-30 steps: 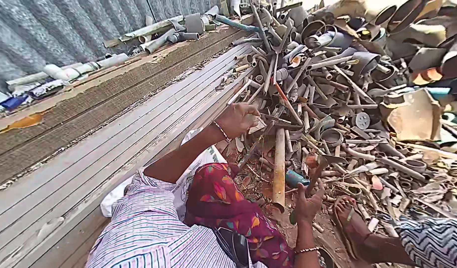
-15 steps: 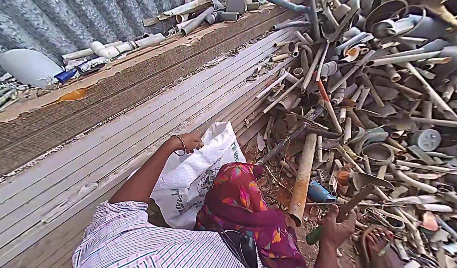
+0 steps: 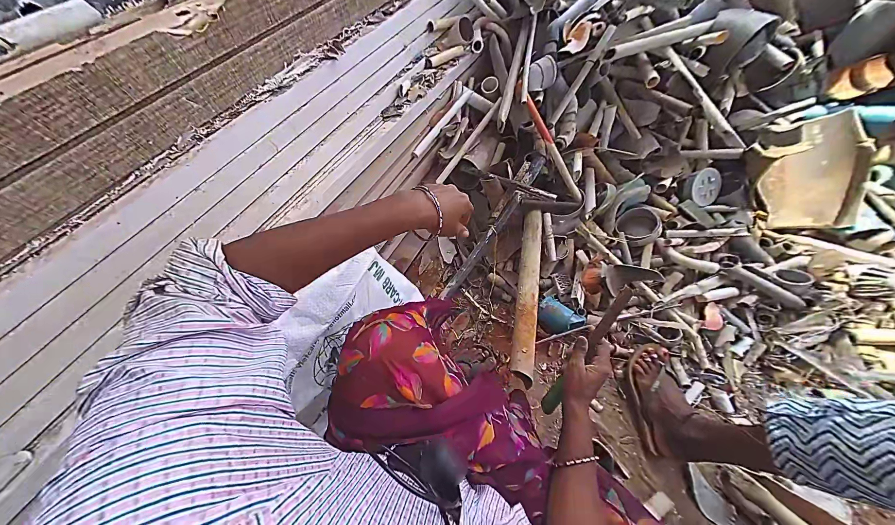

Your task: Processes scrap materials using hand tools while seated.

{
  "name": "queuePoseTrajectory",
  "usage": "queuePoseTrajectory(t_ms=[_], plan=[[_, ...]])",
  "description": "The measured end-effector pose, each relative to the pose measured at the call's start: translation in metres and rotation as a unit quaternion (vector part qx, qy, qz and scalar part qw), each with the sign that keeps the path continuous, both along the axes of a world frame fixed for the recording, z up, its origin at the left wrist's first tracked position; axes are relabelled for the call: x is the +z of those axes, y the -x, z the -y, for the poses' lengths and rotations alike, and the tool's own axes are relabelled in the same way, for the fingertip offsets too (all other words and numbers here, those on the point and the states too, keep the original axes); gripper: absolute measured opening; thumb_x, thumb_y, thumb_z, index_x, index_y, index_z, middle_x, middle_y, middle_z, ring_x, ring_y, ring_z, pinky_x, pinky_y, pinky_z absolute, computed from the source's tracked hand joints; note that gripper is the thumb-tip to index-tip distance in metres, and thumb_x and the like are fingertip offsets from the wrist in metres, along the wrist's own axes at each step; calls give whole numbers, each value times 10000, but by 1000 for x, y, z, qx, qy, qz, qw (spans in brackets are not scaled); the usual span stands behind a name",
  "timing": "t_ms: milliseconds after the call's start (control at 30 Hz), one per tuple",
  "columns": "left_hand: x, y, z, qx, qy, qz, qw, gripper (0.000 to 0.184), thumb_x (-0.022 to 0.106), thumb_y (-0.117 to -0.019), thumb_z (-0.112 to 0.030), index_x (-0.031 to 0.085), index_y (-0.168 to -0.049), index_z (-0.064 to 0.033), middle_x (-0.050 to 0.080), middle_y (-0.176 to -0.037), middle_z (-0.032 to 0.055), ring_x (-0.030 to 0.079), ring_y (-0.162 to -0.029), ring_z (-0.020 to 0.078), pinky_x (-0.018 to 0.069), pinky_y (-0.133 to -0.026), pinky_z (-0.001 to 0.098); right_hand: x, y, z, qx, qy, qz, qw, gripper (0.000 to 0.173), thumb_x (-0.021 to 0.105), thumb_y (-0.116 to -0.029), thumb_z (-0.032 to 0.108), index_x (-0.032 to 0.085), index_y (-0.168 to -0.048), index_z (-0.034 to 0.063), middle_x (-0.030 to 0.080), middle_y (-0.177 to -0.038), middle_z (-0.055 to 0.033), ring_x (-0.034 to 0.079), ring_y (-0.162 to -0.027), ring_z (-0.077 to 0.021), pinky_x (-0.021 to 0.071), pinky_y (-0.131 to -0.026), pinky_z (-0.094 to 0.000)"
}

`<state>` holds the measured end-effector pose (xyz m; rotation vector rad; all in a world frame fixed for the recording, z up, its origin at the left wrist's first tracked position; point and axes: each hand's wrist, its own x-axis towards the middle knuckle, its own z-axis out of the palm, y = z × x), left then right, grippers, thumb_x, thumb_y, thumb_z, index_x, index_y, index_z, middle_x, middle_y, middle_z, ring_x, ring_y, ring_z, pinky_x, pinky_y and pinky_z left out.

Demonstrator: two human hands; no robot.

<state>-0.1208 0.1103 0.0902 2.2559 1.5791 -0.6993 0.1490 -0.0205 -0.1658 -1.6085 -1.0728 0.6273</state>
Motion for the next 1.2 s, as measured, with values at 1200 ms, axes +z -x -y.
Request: queuePoseTrajectory(t_ms=[1200], plan=[[-393, -81, -44, 87, 87, 200, 972, 336, 653, -964, -57, 634, -1256, 107, 507, -1449, 294, 472, -1364, 466, 387, -1106, 613, -90, -50, 0, 61, 140, 67, 986, 363, 473, -1042, 128, 596, -1244, -147, 545, -722, -46, 437, -551, 11, 403, -546, -165]])
